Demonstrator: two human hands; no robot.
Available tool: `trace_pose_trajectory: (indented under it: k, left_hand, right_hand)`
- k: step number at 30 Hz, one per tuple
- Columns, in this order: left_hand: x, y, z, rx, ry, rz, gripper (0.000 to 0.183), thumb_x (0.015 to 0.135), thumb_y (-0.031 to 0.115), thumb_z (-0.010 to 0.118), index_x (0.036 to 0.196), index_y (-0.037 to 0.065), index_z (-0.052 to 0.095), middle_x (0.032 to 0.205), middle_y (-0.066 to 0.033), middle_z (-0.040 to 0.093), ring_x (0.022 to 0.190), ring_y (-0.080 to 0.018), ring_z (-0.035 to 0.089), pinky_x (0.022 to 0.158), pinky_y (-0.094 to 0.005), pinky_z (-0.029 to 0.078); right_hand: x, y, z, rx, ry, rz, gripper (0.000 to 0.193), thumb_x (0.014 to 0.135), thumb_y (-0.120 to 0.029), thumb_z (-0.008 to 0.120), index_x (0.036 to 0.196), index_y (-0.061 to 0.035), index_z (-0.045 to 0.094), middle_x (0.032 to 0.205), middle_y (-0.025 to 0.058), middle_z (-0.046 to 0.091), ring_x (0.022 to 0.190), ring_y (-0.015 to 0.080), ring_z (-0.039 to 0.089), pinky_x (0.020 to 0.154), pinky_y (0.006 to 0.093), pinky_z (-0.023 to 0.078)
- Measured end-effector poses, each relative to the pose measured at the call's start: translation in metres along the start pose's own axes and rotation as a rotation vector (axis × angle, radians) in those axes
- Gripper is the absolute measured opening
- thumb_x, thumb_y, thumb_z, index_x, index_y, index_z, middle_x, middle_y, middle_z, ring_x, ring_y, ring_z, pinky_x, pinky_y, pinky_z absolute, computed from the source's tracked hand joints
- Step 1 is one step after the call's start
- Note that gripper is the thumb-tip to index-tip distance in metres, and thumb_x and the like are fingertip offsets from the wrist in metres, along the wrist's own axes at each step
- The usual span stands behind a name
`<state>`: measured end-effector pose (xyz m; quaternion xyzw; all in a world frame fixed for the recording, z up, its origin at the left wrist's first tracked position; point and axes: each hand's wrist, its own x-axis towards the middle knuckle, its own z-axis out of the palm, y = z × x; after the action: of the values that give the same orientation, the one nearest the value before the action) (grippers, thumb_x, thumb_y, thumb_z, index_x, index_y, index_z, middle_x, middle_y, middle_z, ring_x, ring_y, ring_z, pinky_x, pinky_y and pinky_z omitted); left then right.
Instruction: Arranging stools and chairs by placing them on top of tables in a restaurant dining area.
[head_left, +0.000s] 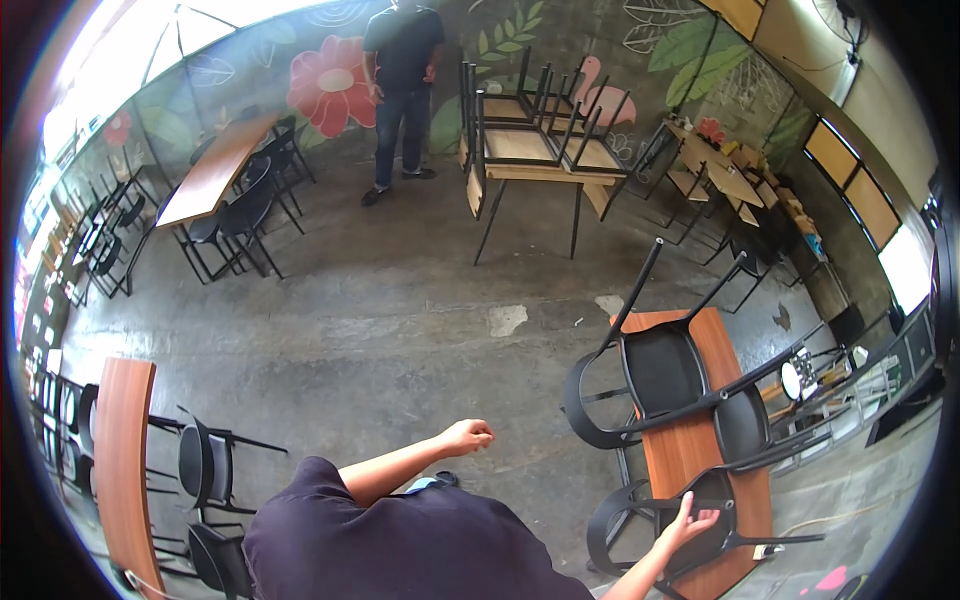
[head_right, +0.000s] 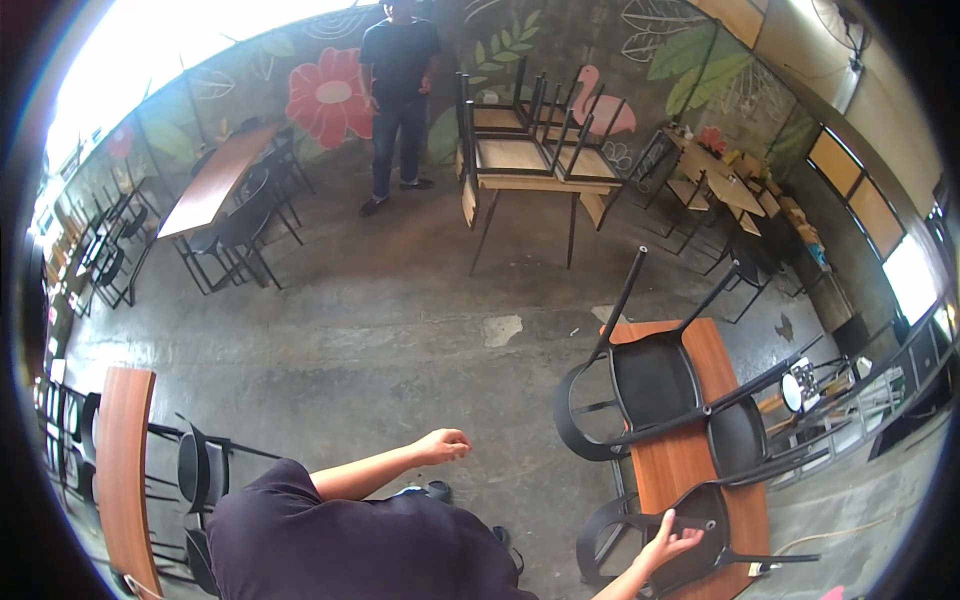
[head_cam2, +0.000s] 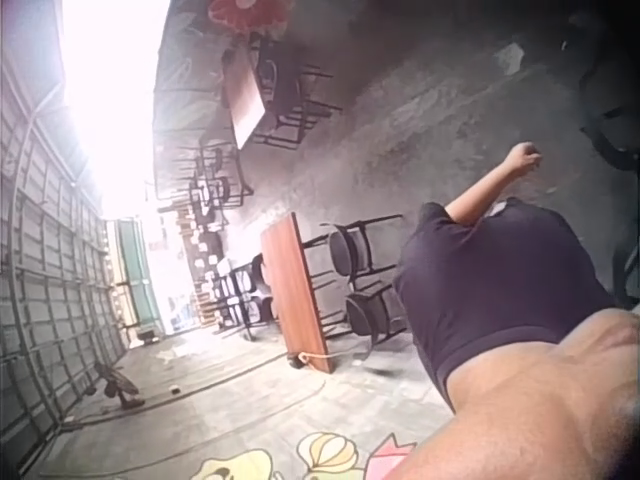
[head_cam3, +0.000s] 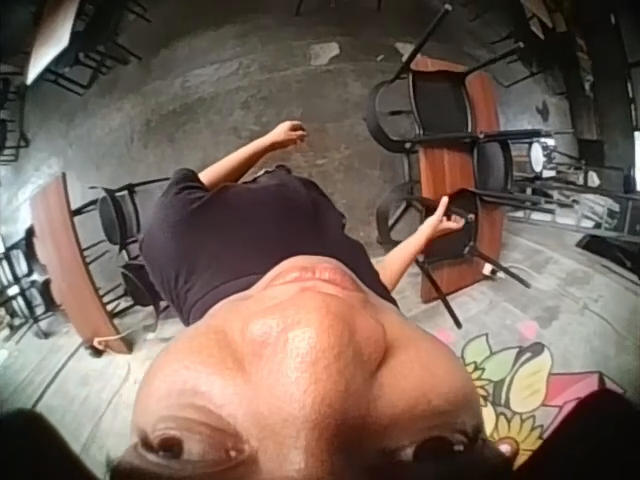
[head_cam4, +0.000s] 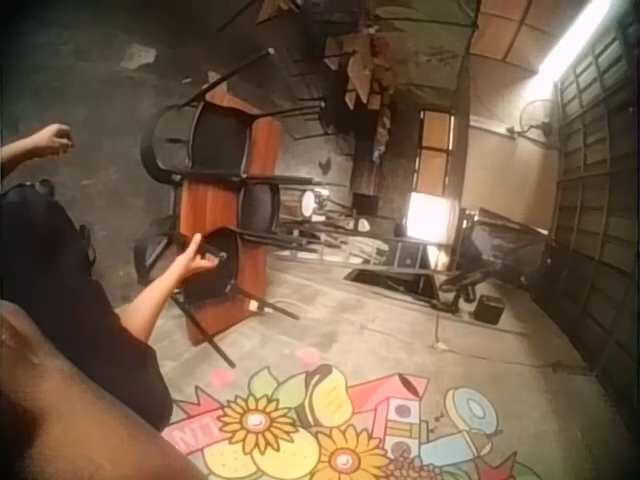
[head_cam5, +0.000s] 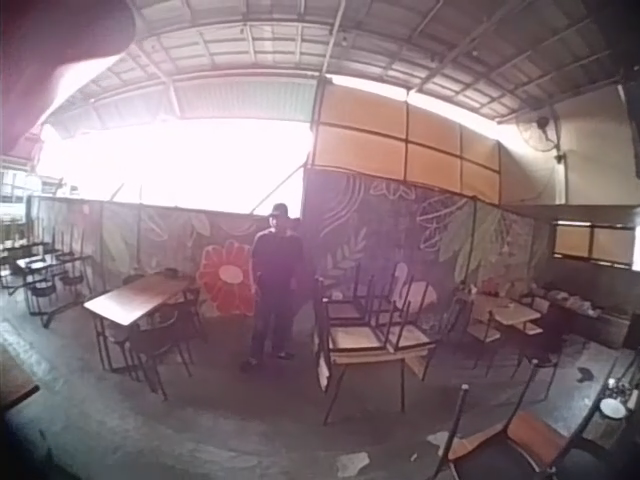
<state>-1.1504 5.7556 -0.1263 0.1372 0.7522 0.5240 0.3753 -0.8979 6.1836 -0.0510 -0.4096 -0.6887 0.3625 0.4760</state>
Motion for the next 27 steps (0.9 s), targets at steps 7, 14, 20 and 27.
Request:
trace_pose_trajectory:
  k: [7,14,20,27]
  left_hand:
    - [-0.030,-0.006,0.057,0.106,0.145,-0.061,0.031,0.084,0.027,0.058,0.104,0.004,0.064,0.091,-0.0076,0.069,0.080,-0.0181,0.063,0.073,-0.0317,0.050]
    - [-0.081,0.022,0.145,-0.123,0.075,-0.198,0.035,0.088,0.031,0.058,0.115,0.009,0.062,0.101,-0.0063,0.066,0.085,-0.0156,0.062,0.077,-0.0322,0.050]
    - [-0.157,0.171,0.180,-0.403,-0.774,0.152,0.048,0.097,0.033,0.048,0.136,0.004,0.044,0.139,-0.0116,0.044,0.129,-0.0208,0.036,0.107,-0.0353,0.027]
    - [-0.167,0.182,0.235,-0.190,-1.090,0.252,0.043,0.098,0.027,0.048,0.131,-0.002,0.049,0.141,-0.0164,0.043,0.134,-0.0270,0.034,0.110,-0.0382,0.025]
  right_hand:
    - [0.071,0.015,0.002,0.342,-0.680,0.014,0.010,0.086,-0.010,0.058,0.080,-0.0014,0.057,0.066,0.0065,0.059,0.066,0.0156,0.058,0.068,0.0286,0.047]
    - [0.076,0.063,0.005,0.428,-0.754,0.076,0.029,0.087,-0.012,0.057,0.062,-0.0059,0.045,0.047,0.0038,0.047,0.040,0.0124,0.046,0.043,0.0266,0.039]
    - [0.072,0.073,0.012,0.341,-0.639,0.133,0.039,0.090,-0.019,0.056,0.058,-0.0115,0.034,0.046,-0.0029,0.037,0.036,0.0070,0.036,0.035,0.0250,0.027]
    - [0.066,0.084,0.015,0.370,-0.509,0.022,0.035,0.084,-0.015,0.051,0.055,-0.0078,0.033,0.048,-0.0036,0.036,0.040,0.0081,0.034,0.038,0.0273,0.023]
